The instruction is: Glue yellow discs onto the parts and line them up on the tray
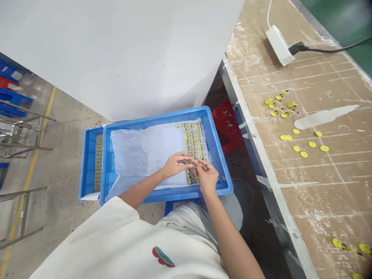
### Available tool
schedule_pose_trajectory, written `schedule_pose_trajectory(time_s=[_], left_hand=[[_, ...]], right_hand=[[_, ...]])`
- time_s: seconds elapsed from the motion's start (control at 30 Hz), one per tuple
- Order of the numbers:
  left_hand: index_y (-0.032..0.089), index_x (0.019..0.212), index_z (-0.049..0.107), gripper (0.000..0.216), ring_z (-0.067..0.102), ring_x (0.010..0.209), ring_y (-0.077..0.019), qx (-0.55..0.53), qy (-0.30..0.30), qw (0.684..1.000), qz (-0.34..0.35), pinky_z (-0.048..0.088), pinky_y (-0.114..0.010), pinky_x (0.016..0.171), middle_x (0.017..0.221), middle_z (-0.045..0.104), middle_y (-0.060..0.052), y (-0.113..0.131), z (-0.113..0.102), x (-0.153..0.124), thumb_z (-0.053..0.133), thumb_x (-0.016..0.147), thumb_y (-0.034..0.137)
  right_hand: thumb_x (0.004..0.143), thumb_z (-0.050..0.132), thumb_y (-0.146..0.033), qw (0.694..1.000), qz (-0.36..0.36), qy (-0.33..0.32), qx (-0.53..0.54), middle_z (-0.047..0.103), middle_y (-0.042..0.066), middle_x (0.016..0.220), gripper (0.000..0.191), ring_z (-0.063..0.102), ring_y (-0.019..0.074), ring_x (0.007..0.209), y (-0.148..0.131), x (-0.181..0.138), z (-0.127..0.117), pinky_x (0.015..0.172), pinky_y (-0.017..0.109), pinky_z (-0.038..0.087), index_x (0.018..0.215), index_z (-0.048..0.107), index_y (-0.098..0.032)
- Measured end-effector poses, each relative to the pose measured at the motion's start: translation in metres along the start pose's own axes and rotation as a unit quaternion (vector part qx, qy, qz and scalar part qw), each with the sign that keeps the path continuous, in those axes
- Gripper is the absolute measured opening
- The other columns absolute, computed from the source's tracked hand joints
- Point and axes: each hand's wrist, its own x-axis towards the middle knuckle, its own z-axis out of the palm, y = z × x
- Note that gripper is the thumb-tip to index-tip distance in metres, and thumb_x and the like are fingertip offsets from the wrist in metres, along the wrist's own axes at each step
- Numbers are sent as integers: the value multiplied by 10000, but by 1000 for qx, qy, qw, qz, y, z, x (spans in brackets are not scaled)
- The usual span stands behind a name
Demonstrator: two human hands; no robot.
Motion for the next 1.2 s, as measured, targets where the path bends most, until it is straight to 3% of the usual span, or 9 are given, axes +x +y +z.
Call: schedule_pose_trajectory(time_s=[0.2, 0.3, 0.4, 0.53, 0.67, 0.87, 1.2], left_hand=[[204, 1055, 721, 374, 675, 828, -138, 58, -18, 998, 1, 568, -266, 734, 1057, 674, -107, -1, -13, 17, 728, 751, 423], [196, 977, 738, 347, 683, 820, -146, 113, -22, 993, -4, 565, -270, 753, 977, 710, -87, -3, -21, 26, 730, 740, 449], [208, 972, 740, 331, 678, 842, -151, 166, 38, 985, -14, 550, -286, 804, 996, 716, -77, -11, -35, 42, 732, 739, 443], [212, 1062, 712, 291, 650, 959, -168, 259, 160, 951, -50, 485, -341, 954, 1150, 680, -86, -30, -63, 74, 635, 837, 378], [195, 1057, 716, 259, 651, 939, -165, 322, 196, 922, -89, 459, -321, 976, 1121, 695, -71, -52, -83, 101, 643, 823, 281], [199, 1086, 713, 284, 651, 888, -156, 378, 216, 892, -122, 471, -276, 922, 1101, 708, -48, -66, -86, 118, 618, 827, 268], [226, 1115, 705, 314, 654, 894, -148, 401, 234, 871, -160, 478, -257, 905, 1132, 702, -31, -61, -88, 126, 613, 815, 247]], right_hand=[[580, 829, -491, 999, 17, -24, -15, 717, 54, 734, 543, 594, 119, 513, -8, 2, 7, 464, 225, 445, 945, 699, -111], [623, 801, -500, 999, 16, -45, -12, 730, 65, 788, 601, 624, 134, 549, -13, 3, 7, 491, 236, 477, 1062, 672, -111], [692, 740, -532, 997, 8, -67, -34, 740, 87, 892, 638, 645, 145, 568, -14, 1, -1, 500, 249, 499, 1173, 614, -132], [680, 737, -560, 992, 1, -79, -97, 740, 103, 900, 590, 665, 178, 596, -14, -11, -20, 499, 270, 516, 1092, 636, -150], [688, 734, -571, 989, -19, -89, -118, 736, 100, 849, 565, 667, 194, 599, -20, -28, -32, 537, 302, 538, 1057, 644, -153], [720, 721, -559, 985, -31, -103, -134, 730, 82, 857, 535, 663, 181, 618, -27, -38, -37, 589, 300, 539, 1070, 641, -163], [694, 729, -589, 986, -27, -99, -128, 729, 80, 852, 569, 654, 179, 619, -22, -42, -46, 612, 310, 538, 1066, 655, -165]])
